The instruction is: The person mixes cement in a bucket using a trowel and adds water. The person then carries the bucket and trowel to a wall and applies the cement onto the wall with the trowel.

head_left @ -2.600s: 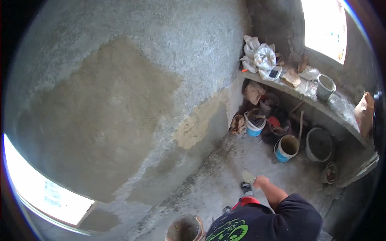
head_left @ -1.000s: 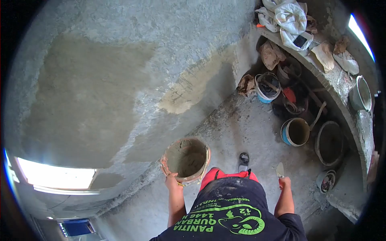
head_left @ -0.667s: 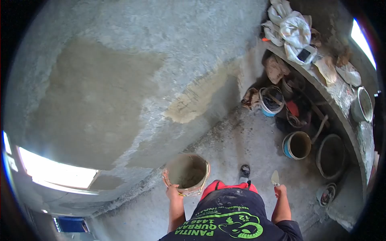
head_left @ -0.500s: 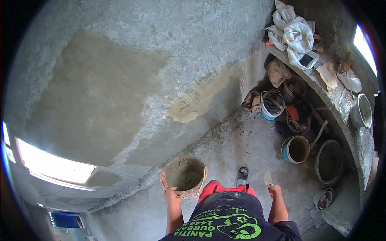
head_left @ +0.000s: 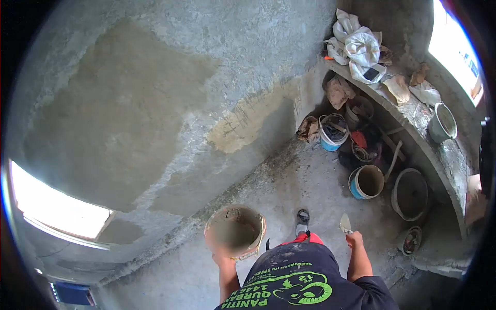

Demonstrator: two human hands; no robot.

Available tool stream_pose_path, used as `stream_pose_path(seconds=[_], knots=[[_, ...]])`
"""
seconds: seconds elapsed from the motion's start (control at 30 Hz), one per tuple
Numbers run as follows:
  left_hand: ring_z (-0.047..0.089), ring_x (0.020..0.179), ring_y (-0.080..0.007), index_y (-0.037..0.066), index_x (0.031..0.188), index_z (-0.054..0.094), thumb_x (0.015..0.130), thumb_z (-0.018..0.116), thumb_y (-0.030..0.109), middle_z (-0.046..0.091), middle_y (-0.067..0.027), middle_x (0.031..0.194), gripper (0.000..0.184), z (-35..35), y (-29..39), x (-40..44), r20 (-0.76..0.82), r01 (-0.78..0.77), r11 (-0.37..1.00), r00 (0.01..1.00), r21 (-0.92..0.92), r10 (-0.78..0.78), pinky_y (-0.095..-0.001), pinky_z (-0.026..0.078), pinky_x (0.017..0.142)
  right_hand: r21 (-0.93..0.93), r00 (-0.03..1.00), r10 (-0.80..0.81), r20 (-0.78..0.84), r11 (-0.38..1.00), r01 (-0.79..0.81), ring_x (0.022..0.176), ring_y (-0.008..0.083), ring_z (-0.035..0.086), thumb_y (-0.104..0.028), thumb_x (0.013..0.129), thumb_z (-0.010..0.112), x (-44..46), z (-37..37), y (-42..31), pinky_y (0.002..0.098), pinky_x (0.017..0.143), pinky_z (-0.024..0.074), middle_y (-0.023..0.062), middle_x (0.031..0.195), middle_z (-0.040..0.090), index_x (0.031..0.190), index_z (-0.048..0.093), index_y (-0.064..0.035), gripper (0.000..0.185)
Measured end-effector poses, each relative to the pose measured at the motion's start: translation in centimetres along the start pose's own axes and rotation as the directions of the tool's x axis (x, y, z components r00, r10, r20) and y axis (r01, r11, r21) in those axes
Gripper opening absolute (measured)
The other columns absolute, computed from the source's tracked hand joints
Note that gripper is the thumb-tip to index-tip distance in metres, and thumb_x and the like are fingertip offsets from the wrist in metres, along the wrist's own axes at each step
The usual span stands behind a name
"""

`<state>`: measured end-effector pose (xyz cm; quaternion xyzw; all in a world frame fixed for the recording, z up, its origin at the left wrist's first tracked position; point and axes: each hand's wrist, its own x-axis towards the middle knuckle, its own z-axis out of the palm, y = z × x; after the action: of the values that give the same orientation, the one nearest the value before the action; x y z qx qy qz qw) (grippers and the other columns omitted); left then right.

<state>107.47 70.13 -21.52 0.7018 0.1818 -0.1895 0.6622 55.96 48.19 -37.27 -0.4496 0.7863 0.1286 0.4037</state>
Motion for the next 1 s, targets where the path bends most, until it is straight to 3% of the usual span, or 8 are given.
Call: stream_pose_path(seconds=[0.1,0.13,0.33,0.47,0.6,0.8,0.9,1.0], knots=[[0.066,0.096,-0.0336,-0.005,0.112,0.062,0.064,0.059,-0.008,0.066,-0.0149,0.108,0.048,-4.2,-2.0,-0.5,0.023,0.019,0.999,1.0,-0.026,-0.019,-0.0445,0.054,0.087,-0.116,0.999,0.042,-0.01,0.992,-0.042,0.069,0.0284,0.075,-0.022,0.087,0.062,-3.8,1.1,4.9,0.0387,0.062,0.0589,0.0192,0.083,0.074,0.089,0.074,0.0072,0.032],[0.066,0.096,-0.0335,-0.005,0.111,0.062,0.063,0.059,-0.007,0.066,-0.0149,0.109,0.048,-5.0,-2.6,-0.8,0.019,0.016,0.999,1.0,-0.03,-0.015,-0.0447,0.054,0.087,-0.12,0.992,0.123,-0.034,0.985,-0.126,0.084,0.0298,0.077,-0.016,0.077,0.062,-4.8,1.2,5.7,0.0384,0.077,0.0592,0.0186,0.096,0.077,0.094,0.077,0.0007,0.028],[0.066,0.094,-0.0336,-0.006,0.11,0.062,0.064,0.058,-0.007,0.066,-0.0152,0.109,0.047,-10.3,-6.3,-3.1,-0.01,0.046,0.999,0.999,-0.015,-0.046,-0.0433,0.054,0.085,-0.158,0.973,0.227,-0.028,0.961,-0.229,0.084,0.0261,0.077,-0.023,0.079,0.065,-11.3,-0.5,10.6,0.0376,0.076,0.0591,0.0165,0.098,0.077,0.097,0.078,-0.002,0.03],[0.066,0.091,-0.0322,-0.008,0.104,0.063,0.065,0.057,-0.006,0.067,-0.0148,0.104,0.039,-13.1,-7.4,-4.3,-0.035,0.036,0.999,0.999,0.016,-0.036,-0.0409,0.054,0.081,-0.187,0.972,0.223,-0.07,0.955,-0.232,0.087,0.0283,0.077,-0.026,0.078,0.067,-8.6,-0.4,14.3,0.0379,0.078,0.059,0.0168,0.099,0.077,0.097,0.078,-0.0024,0.032],[0.064,0.093,-0.0329,-0.004,0.092,0.062,0.064,0.057,-0.004,0.065,-0.0147,0.101,0.028,-15.0,-7.7,-7.3,-0.071,0.021,1.0,0.997,0.018,-0.02,-0.0423,0.051,0.081,-0.098,0.978,0.179,-0.102,0.977,-0.189,0.093,0.0303,0.076,-0.028,0.077,0.068,-8.4,-1.8,12.9,0.0387,0.081,0.0587,0.0166,0.099,0.077,0.096,0.078,-0.0021,0.033],[0.066,0.09,-0.0336,-0.008,0.102,0.065,0.063,0.056,-0.003,0.068,-0.0167,0.103,0.041,-15.1,-10.9,-10.7,-0.176,-0.06,0.998,0.983,-0.005,0.058,-0.0436,0.054,0.079,-0.107,0.997,0.063,-0.038,0.992,-0.066,0.096,0.0322,0.076,-0.031,0.076,0.07,-3.0,-4.3,10.8,0.0416,0.082,0.0579,0.0189,0.096,0.077,0.092,0.078,-0.0007,0.035],[0.066,0.088,-0.0347,-0.008,0.101,0.063,0.062,0.056,-0.003,0.067,-0.0174,0.104,0.04,-12.2,-11.1,-13.1,-0.244,-0.05,0.999,0.969,-0.017,0.044,-0.0444,0.055,0.079,-0.118,0.998,-0.052,0.024,0.991,0.055,0.093,0.033,0.076,-0.034,0.079,0.07,0.2,-7.1,11.0,0.0421,0.08,0.058,0.0217,0.094,0.076,0.093,0.076,0.0031,0.04],[0.066,0.086,-0.0355,-0.008,0.099,0.062,0.062,0.057,-0.004,0.066,-0.0176,0.104,0.037,-9.2,-10.6,-16.2,-0.297,-0.017,1.0,0.955,-0.015,0.012,-0.0447,0.055,0.077,0.029,0.994,-0.105,-0.019,0.994,0.105,0.081,0.0353,0.076,-0.038,0.086,0.069,1.1,-10.7,11.8,0.0438,0.072,0.0584,0.0254,0.087,0.074,0.093,0.073,0.0103,0.049]])
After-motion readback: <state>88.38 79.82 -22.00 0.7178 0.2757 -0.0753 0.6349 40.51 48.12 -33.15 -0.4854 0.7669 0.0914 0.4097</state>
